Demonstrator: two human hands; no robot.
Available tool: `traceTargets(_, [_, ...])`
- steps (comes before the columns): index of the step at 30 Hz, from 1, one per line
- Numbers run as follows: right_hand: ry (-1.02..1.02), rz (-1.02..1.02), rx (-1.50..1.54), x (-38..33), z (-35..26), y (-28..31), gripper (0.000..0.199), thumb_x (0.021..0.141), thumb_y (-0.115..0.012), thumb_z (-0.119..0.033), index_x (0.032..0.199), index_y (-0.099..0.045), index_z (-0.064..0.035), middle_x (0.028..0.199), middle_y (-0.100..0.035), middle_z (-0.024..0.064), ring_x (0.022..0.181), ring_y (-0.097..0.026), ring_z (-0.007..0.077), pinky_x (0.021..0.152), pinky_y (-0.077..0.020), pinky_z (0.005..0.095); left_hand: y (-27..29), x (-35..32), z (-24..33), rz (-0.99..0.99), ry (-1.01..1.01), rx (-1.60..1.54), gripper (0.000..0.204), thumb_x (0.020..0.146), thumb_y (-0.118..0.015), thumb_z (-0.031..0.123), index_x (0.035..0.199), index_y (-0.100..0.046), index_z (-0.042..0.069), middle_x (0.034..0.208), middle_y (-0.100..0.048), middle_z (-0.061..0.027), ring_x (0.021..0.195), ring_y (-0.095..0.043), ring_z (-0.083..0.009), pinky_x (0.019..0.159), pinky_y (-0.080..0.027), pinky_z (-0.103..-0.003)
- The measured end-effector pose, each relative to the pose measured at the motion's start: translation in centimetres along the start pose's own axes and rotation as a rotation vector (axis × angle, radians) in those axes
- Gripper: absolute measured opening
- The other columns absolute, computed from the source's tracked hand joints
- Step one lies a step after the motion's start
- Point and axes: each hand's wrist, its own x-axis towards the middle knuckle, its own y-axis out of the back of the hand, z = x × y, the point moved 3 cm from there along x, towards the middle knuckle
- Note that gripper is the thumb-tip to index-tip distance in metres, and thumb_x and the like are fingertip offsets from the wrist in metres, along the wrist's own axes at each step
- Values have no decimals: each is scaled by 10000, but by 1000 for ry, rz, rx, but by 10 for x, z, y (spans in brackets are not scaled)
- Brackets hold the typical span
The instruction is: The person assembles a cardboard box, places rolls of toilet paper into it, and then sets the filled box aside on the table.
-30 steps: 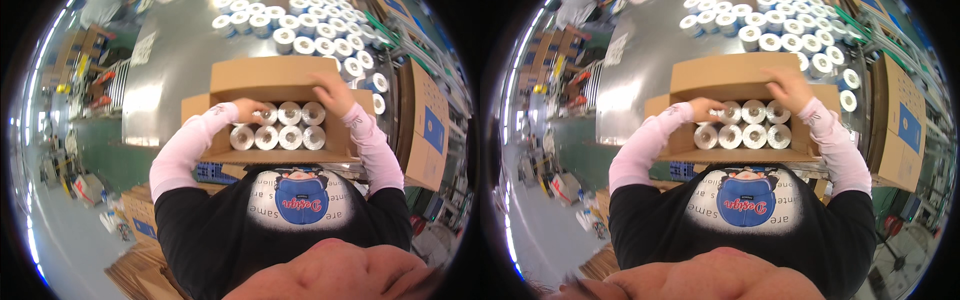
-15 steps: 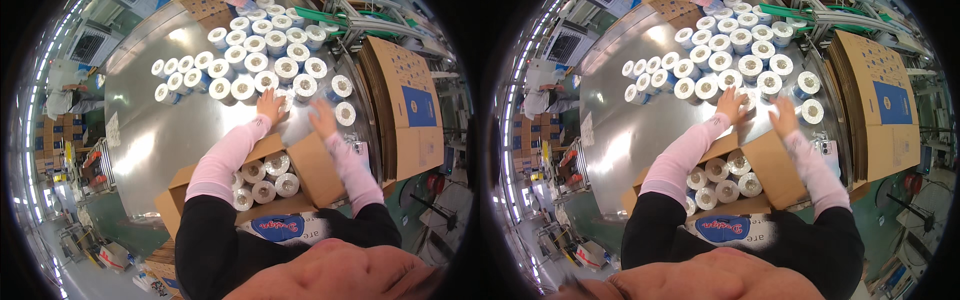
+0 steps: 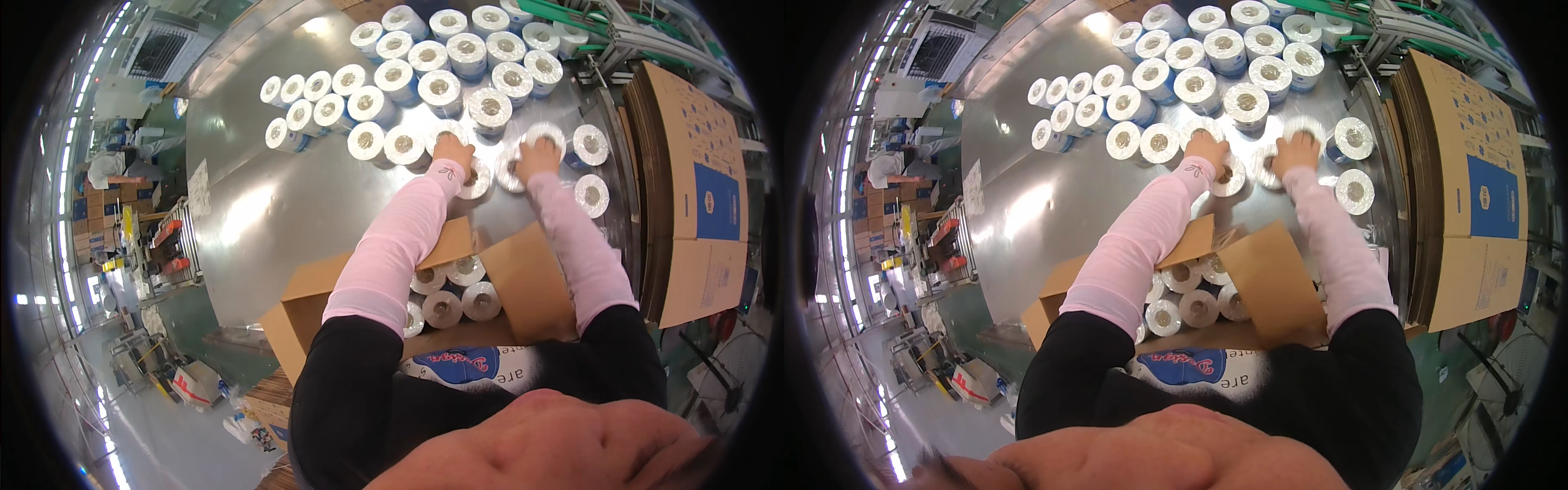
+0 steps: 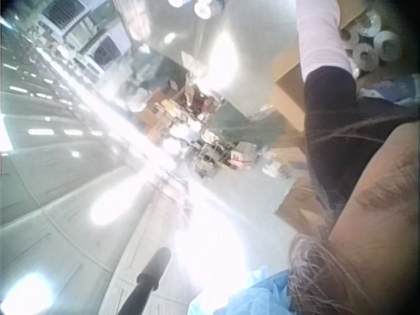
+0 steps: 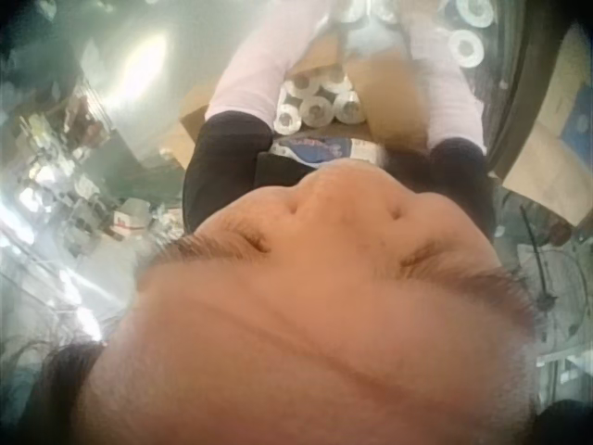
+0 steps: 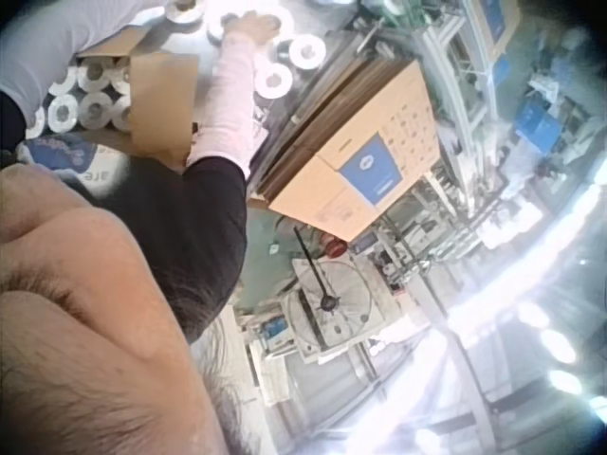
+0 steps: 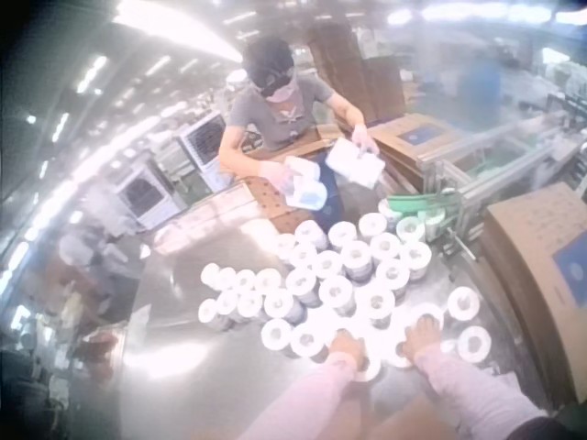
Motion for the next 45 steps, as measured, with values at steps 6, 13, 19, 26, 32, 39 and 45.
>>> traceTargets(6, [360, -98, 88, -144, -4, -40, 341, 783, -642, -322, 1086, -683, -173, 1138, -570, 151, 1106, -521, 293, 970, -376, 452, 14, -48, -38, -13, 67, -400, 706, 630, -718, 545, 1200, -622, 140, 1215, -600, -180, 1168, -558, -301, 1002, -429, -374])
traceTargets(13, [130, 98, 1070, -88, 77, 43, 347, 755, -655, -275, 1066, -679, -124, 1088, -603, 148, 1048, -566, 282, 924, -431, 404, 118, -222, -118, 194, -430, -1982, 374, 877, -658, 125, 1232, -565, 53, 1152, -638, -82, 993, -643, -203, 831, -537, -342])
traceTargets(19, [823, -450, 1358, -149, -78, 199, 352, 731, -666, -234, 1048, -675, -82, 1046, -630, 146, 999, -605, 273, 884, -478, 362, 104, -428, -157, 81, -223, -1385, 448, 729, -755, 242, 1110, -628, 42, 1119, -629, -140, 1003, -635, -264, 825, -529, -352])
traceTargets(26, [1273, -72, 195, -314, -282, 119, 336, 686, -669, -319, 979, -701, -156, 994, -581, 171, 1040, -528, 334, 906, -361, 453, -27, -463, -139, 21, -151, -90, 426, 645, -751, 266, 1051, -683, 157, 1082, -573, -150, 1083, -539, -342, 935, -459, -409])
traceTargets(32, [1310, -393, 407, -303, -257, 99, 524, 779, -682, -298, 1265, -584, -130, 1376, -449, 244, 1235, -475, 403, 1035, -392, 450, -35, -416, -142, -411, -109, -257, 567, 747, -725, 328, 1258, -593, 121, 1169, -619, -145, 1091, -584, -309, 943, -469, -408])
traceTargets(39, [544, 242, 569, -206, -91, 136, 378, 855, -600, -211, 1205, -594, -68, 1213, -573, 219, 1149, -518, 391, 994, -409, 449, 64, -214, -183, 82, 53, -1284, 422, 887, -614, 273, 1262, -571, 86, 1074, -668, -94, 961, -619, -146, 811, -481, -292])
traceTargets(45, [287, 260, 131, -105, 56, 101, 490, 821, -623, -160, 1304, -544, -171, 1420, -417, 189, 1341, -364, 360, 1081, -331, 492, -18, -25, -221, 237, 366, -722, 687, 814, -623, 524, 1362, -506, 126, 1381, -507, -161, 1258, -502, -308, 1044, -389, -358])
